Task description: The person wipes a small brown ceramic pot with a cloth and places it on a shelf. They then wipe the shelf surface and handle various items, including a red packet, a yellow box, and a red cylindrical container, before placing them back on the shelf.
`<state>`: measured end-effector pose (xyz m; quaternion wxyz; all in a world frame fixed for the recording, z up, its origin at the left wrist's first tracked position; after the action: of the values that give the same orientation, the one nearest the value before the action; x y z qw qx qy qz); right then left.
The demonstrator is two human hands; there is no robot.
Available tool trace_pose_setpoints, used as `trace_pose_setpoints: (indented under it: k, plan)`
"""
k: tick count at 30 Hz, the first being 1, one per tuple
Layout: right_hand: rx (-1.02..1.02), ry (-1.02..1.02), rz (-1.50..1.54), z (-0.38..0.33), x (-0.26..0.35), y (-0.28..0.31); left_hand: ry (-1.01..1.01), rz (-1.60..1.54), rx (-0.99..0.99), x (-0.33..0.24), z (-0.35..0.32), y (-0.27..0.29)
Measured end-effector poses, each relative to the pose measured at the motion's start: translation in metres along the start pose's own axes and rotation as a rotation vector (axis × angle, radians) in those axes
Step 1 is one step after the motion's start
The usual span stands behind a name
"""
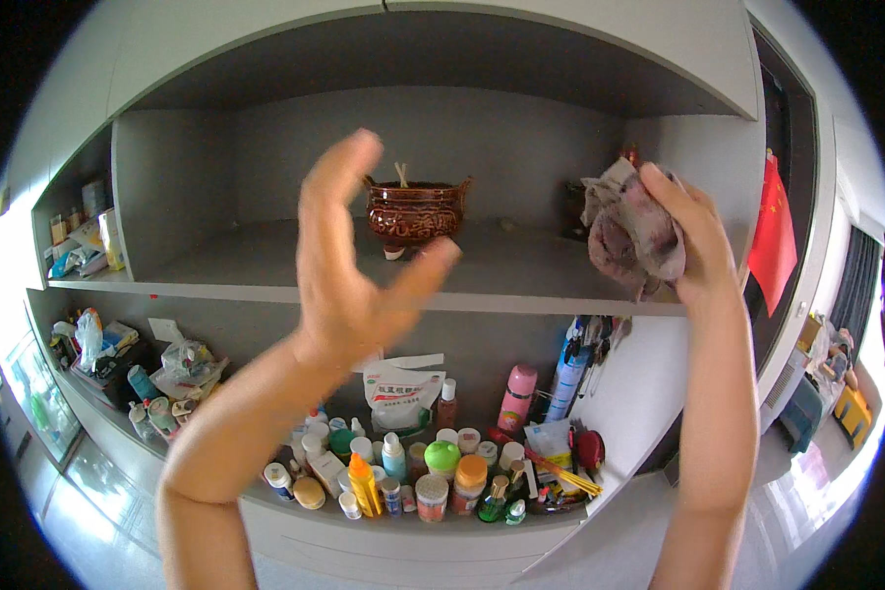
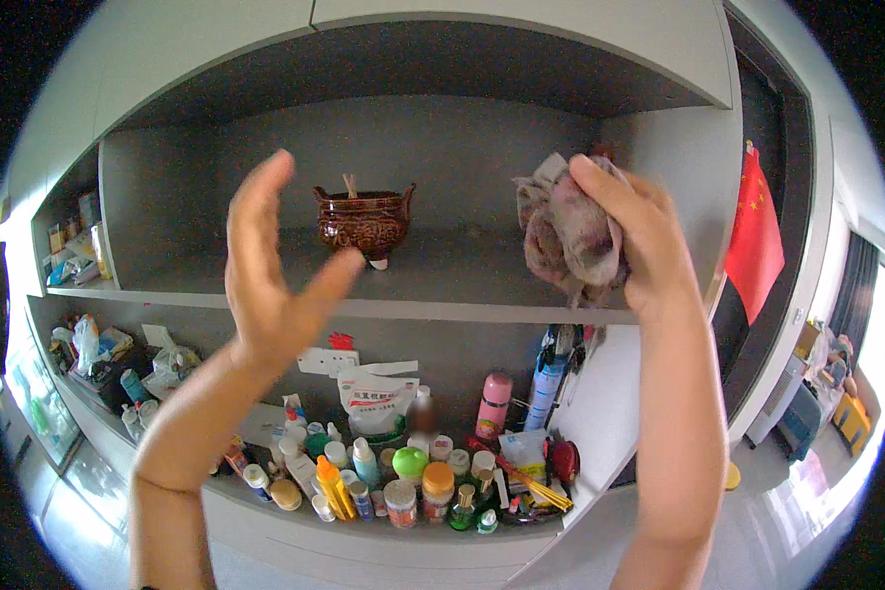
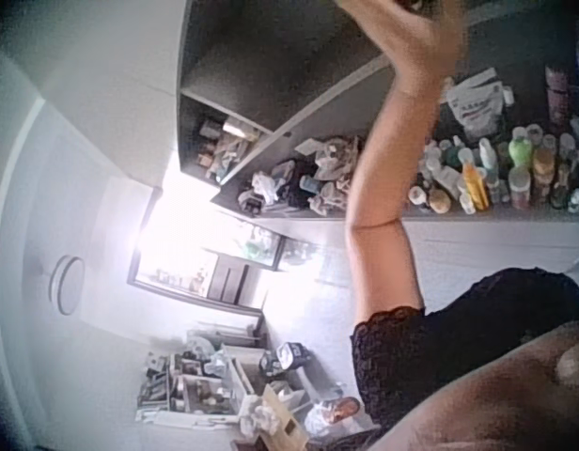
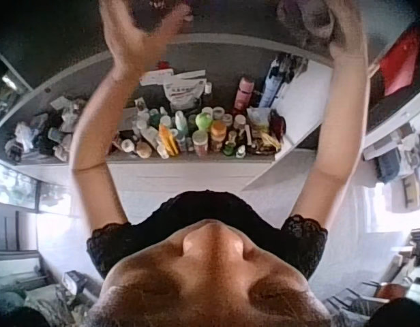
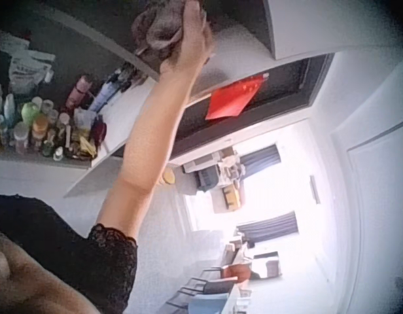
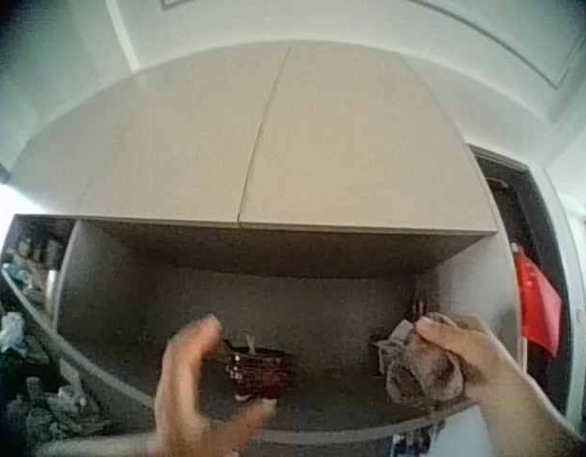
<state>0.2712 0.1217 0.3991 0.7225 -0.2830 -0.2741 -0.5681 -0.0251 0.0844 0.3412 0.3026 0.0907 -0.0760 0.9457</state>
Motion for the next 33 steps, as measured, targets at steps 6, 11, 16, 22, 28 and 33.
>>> trace_pose_setpoints:
  k: [6,11,16,22,28,33]
  plan:
    - [-0.258,0.196,0.333,-0.033,-0.031,0.043,0.414,-0.690,0.269,-0.086,-0.004,-0.079]
    - [-0.358,0.032,0.106,-0.006,-0.023,0.050,0.887,-0.745,0.407,-0.088,0.026,-0.160]
    - [-0.308,0.002,-0.173,0.056,-0.016,0.090,0.757,-0.289,1.004,-0.043,0.048,-0.263]
    - [-0.290,0.068,-0.383,0.101,-0.021,0.109,0.388,0.272,1.242,-0.003,0.073,-0.339]
    - [-0.377,0.109,-0.300,0.112,-0.009,0.112,0.603,0.100,1.320,-0.014,0.073,-0.359]
    - [-0.338,0.276,-0.543,0.118,-0.022,0.112,0.578,-0.014,1.272,-0.021,0.053,-0.388]
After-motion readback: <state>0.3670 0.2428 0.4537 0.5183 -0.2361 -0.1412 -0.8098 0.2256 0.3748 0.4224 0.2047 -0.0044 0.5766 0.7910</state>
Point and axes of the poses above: each hand's wrist, its own z-axis towards the middle knuckle, its own y-axis out of the back of the hand, x = y × z, the point moved 2 cm from there along z, towards the middle knuckle, and after that the axes turned 6 degrees about z, right-handed, at the moved point
